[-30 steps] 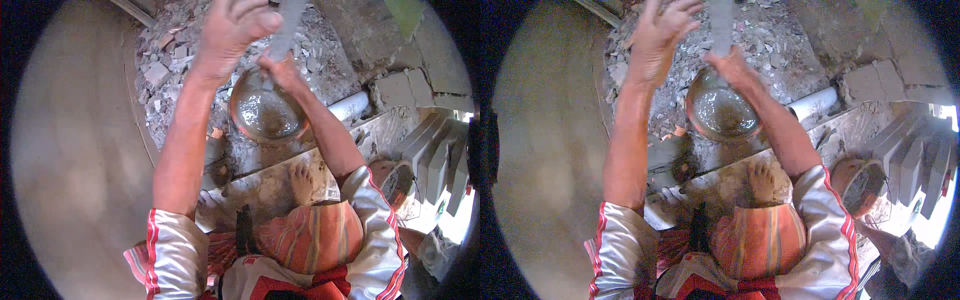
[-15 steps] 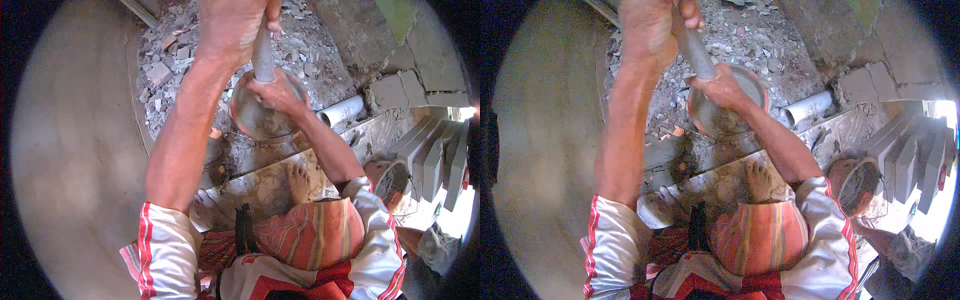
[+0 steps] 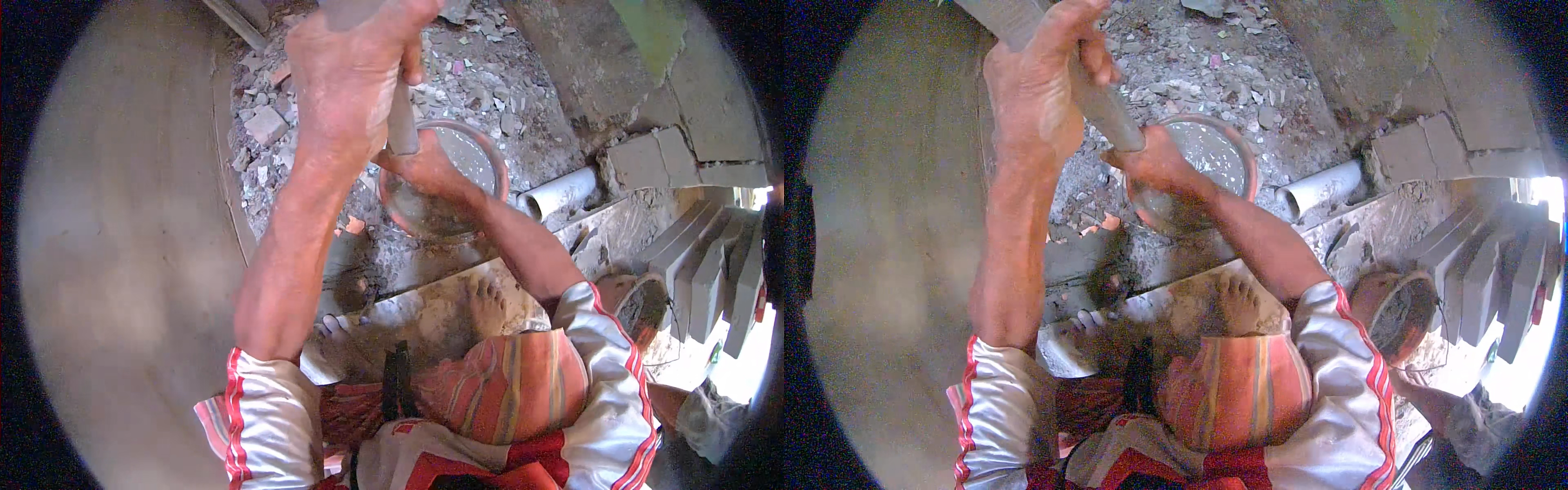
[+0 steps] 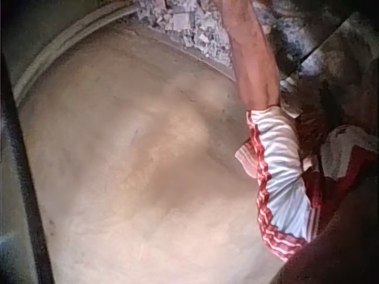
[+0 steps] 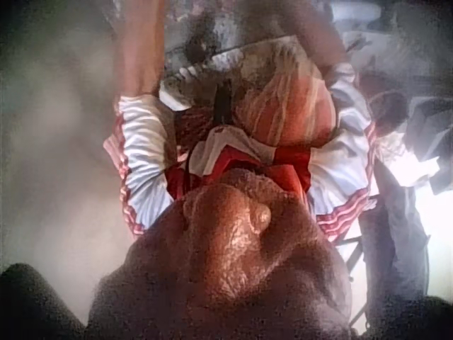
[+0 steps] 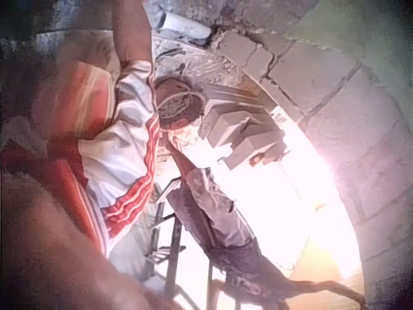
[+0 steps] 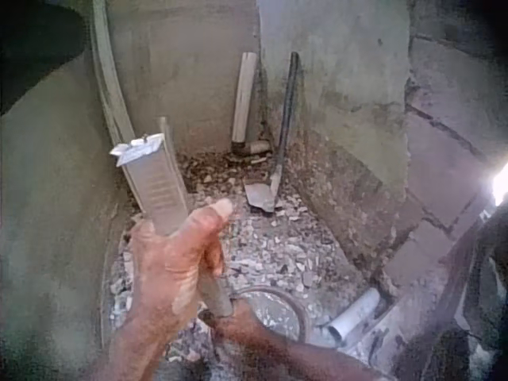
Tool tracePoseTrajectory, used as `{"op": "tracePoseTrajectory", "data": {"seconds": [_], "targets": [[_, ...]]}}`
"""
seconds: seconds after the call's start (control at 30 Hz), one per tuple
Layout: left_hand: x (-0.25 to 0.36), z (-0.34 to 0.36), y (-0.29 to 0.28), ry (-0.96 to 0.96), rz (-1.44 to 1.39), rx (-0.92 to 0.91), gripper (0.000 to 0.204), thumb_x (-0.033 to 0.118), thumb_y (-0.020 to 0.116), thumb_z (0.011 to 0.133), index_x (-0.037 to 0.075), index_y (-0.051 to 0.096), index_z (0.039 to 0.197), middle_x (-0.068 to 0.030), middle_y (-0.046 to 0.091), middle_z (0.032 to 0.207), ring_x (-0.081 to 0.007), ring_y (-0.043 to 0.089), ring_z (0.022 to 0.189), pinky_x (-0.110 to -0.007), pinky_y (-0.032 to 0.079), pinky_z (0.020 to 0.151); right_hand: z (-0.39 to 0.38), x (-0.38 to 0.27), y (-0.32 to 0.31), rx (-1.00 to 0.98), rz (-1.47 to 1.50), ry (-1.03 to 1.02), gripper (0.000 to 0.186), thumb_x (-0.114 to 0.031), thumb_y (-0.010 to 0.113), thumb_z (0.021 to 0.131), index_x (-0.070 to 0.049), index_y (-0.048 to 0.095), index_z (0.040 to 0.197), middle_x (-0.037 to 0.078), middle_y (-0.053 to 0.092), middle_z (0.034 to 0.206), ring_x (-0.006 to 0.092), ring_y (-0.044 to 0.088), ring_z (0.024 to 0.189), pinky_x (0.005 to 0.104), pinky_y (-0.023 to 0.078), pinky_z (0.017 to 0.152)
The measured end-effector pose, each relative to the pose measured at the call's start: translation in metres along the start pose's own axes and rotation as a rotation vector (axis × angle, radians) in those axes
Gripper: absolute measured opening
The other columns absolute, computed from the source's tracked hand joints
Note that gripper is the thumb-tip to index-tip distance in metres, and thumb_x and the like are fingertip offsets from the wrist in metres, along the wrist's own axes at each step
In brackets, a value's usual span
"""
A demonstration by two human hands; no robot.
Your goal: The person mixes cement in a bucket using a metal pole, measures a floor area with a tape measure, and applies mortar to a surface with a trowel.
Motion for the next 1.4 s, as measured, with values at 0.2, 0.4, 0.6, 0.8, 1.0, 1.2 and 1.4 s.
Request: {"op": "tracePoseTrajectory", "data": {"seconds": [0.2,0.4,0.6,0.8,1.0,1.2,1.4], "targets": [[-0.001,0.004,0.002,0.061,-0.032,0.060,0.027,0.022,0.075,0.083,0.006,0.062,0.065,0.0005,0.053,0.052,-0.0094,0.049,0.043,-0.026,0.039,0.041,0.015,-0.004,-0.026,0.021,-0.050,-0.056,0.034,-0.030,0.077,0.076,0.002,0.068,0.081,0.010,0.068,0.069,0.0198,0.065,0.064,0.0380,0.052,0.062],[-0.047,0.012,0.013,0.027,-0.214,0.009,0.025,0.023,0.076,0.083,0.006,0.063,0.071,0.0006,0.054,0.055,-0.0085,0.049,0.043,-0.026,0.039,0.040,0.008,-0.003,-0.061,0.106,-0.147,0.000,0.031,-0.027,0.074,0.076,0.000,0.067,0.088,0.007,0.067,0.076,0.0170,0.062,0.070,0.0355,0.050,0.063],[-0.067,0.014,0.014,-0.121,-0.217,-0.035,0.024,0.023,0.073,0.085,0.003,0.061,0.079,0.0005,0.053,0.058,-0.0091,0.051,0.045,-0.025,0.042,0.040,-0.025,0.001,-0.048,0.121,-0.094,0.117,0.024,-0.022,0.072,0.076,0.000,0.067,0.086,0.006,0.067,0.076,0.0149,0.061,0.070,0.0341,0.050,0.065],[-0.002,0.017,0.004,-0.073,-0.148,-0.053,0.025,0.025,0.073,0.084,0.003,0.064,0.079,0.0006,0.051,0.055,-0.0084,0.048,0.043,-0.025,0.042,0.040,-0.025,-0.037,-0.024,0.002,-0.034,0.109,0.028,-0.025,0.074,0.076,0.001,0.067,0.082,0.007,0.066,0.071,0.0155,0.063,0.069,0.0350,0.051,0.063],[0.025,0.017,0.010,0.229,0.152,-0.119,0.025,0.028,0.073,0.084,0.008,0.062,0.074,0.0013,0.050,0.051,-0.0083,0.049,0.042,-0.025,0.043,0.041,0.014,-0.034,-0.031,0.073,-0.106,0.011,0.031,-0.027,0.075,0.077,0.002,0.066,0.084,0.010,0.068,0.074,0.0172,0.064,0.070,0.0367,0.051,0.063],[-0.059,0.007,-0.003,-0.089,-0.151,0.026,0.027,0.026,0.075,0.083,0.007,0.059,0.072,-0.0006,0.055,0.055,-0.0109,0.052,0.045,-0.027,0.045,0.041,0.009,0.033,-0.043,0.106,-0.130,0.033,0.025,-0.024,0.073,0.078,-0.001,0.068,0.087,0.007,0.067,0.073,0.0155,0.062,0.070,0.0340,0.050,0.066],[-0.026,0.009,-0.002,-0.262,-0.247,-0.087,0.029,0.029,0.074,0.084,0.008,0.059,0.071,0.0003,0.050,0.054,-0.0101,0.050,0.045,-0.026,0.046,0.043,-0.023,-0.004,-0.027,0.084,0.022,0.038,0.023,-0.024,0.074,0.076,-0.003,0.069,0.084,0.003,0.067,0.073,0.0147,0.062,0.066,0.0321,0.050,0.063]]}}
Point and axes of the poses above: each hand's wrist, its own z-axis towards the middle knuckle, its own y-axis out of the palm, x = y × z, the point moved 9 cm from there along z, towards the middle knuckle
